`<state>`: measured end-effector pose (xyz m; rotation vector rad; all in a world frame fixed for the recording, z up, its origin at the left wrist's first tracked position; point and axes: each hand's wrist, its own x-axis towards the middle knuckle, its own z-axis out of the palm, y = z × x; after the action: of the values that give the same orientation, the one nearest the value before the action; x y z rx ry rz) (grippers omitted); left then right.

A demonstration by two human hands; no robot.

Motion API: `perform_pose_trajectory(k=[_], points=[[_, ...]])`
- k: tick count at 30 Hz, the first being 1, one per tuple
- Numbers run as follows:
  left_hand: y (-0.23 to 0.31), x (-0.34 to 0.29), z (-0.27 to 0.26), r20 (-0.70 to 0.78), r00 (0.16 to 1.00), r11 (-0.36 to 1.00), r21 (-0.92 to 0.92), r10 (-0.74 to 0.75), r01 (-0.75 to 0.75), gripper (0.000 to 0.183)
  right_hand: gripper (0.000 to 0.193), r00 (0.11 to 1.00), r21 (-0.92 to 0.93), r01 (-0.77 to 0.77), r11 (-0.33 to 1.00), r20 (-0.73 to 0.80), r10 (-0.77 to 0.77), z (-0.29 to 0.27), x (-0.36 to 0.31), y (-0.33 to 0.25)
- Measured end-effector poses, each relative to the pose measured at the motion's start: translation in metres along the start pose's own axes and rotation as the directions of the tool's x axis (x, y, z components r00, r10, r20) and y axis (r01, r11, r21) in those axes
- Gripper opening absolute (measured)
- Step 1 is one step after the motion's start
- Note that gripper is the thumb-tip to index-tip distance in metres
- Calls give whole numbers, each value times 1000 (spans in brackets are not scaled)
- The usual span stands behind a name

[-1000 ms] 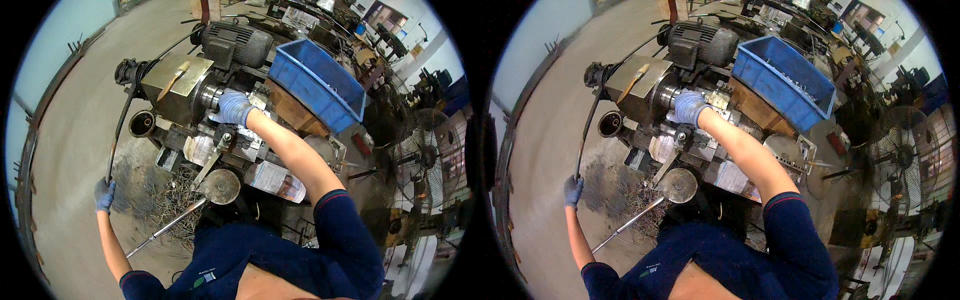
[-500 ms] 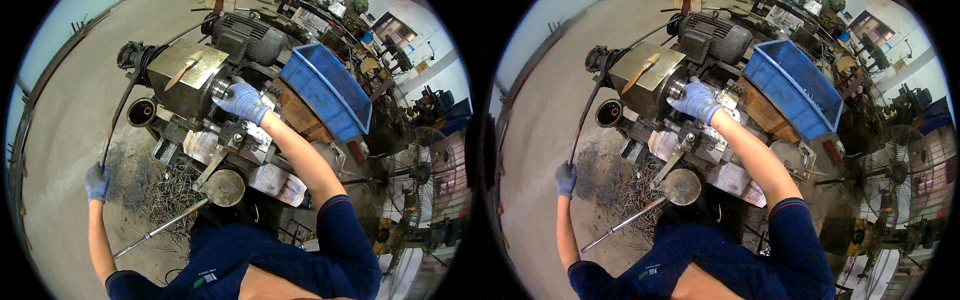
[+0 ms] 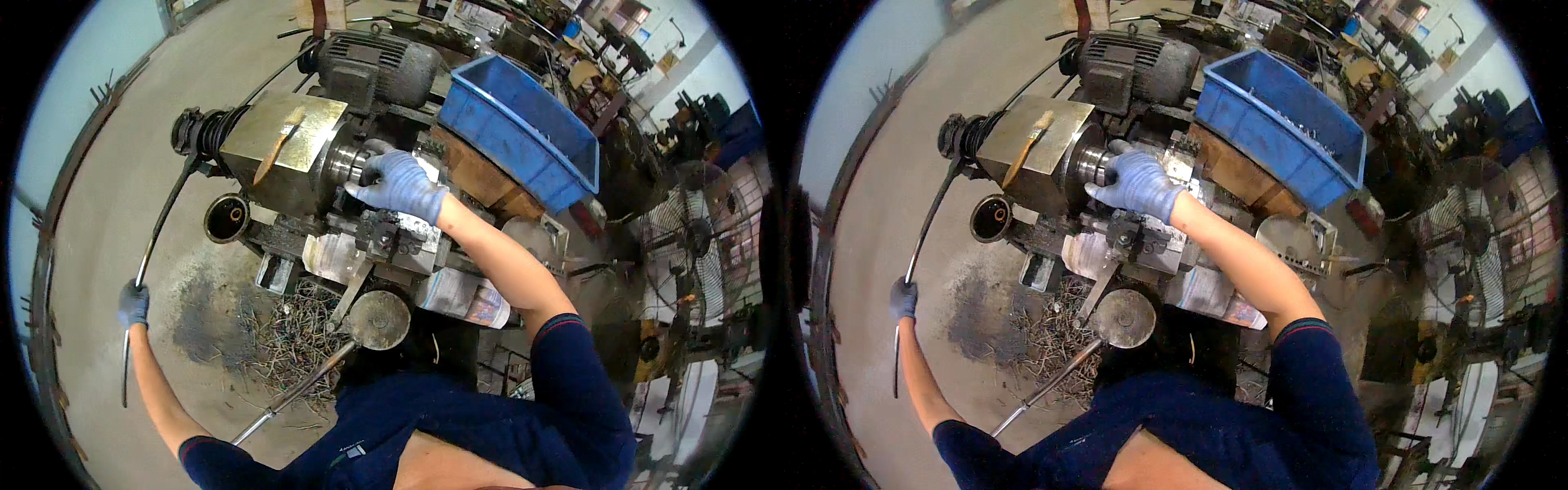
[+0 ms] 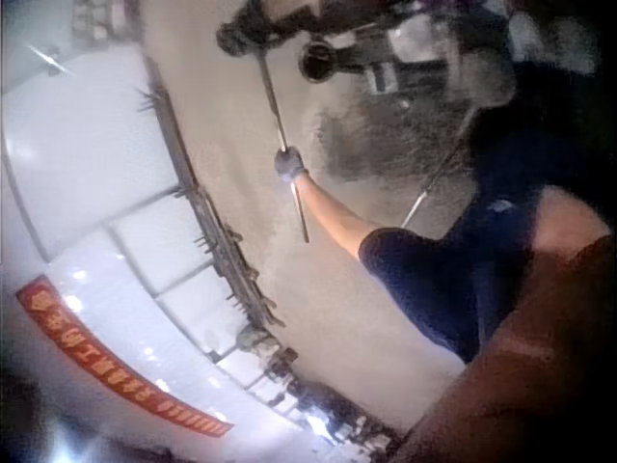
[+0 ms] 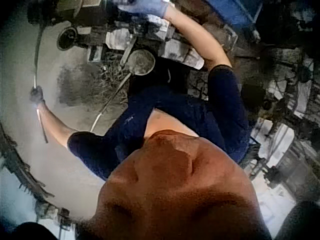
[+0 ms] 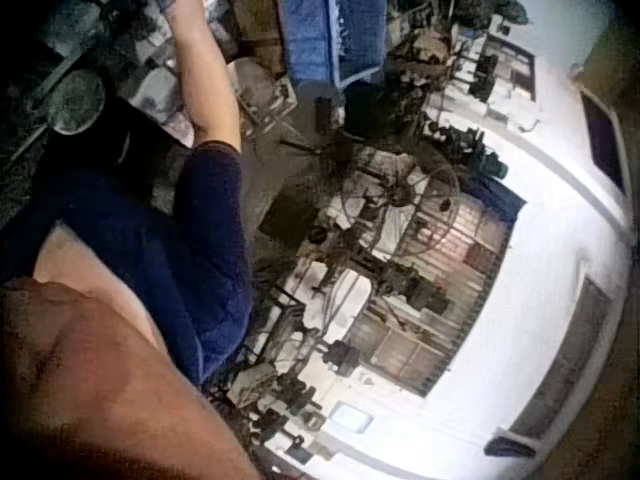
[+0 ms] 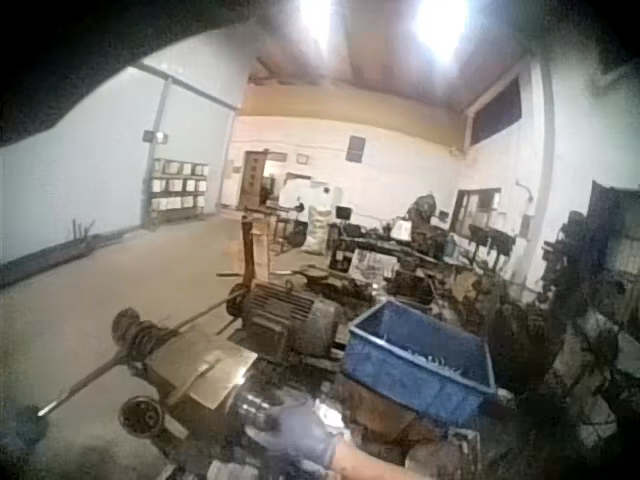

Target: The person operates a lathe by pulling levers, placing metal components into the machine, and then moving the finished parts into a metal basket.

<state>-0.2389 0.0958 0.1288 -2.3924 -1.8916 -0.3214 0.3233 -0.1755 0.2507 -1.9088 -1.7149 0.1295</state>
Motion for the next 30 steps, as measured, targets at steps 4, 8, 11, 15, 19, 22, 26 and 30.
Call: perform_pose_trajectory(k=[4,8,11,15,19,22,26,30], points=[[121,-31,19,-339,941,760,-615,-14,-210,40,28,981,-21,53,998,-187,-56,-64,-63,-11],[155,-66,186,461,868,776,-610,185,159,49,28,958,4,-25,1000,-284,26,-111,-137,30],[257,-91,158,406,785,883,-253,468,-395,37,24,907,-70,-322,944,-307,286,-145,-208,58],[272,-42,131,550,636,693,136,541,-708,24,24,783,-76,-568,819,-356,510,-170,-297,107],[258,-46,125,525,709,836,-9,471,-549,28,25,727,-291,-673,680,-427,538,-182,-356,191],[233,-59,113,493,730,871,-143,474,-469,32,43,758,-573,-626,529,-286,586,-190,-391,243],[237,-92,41,578,662,864,-169,477,-474,43,69,621,-779,-536,327,-101,778,-206,-427,302],[256,-140,-32,624,609,866,-432,489,-252,45,67,416,-755,-638,154,-169,894,-205,-439,331]])
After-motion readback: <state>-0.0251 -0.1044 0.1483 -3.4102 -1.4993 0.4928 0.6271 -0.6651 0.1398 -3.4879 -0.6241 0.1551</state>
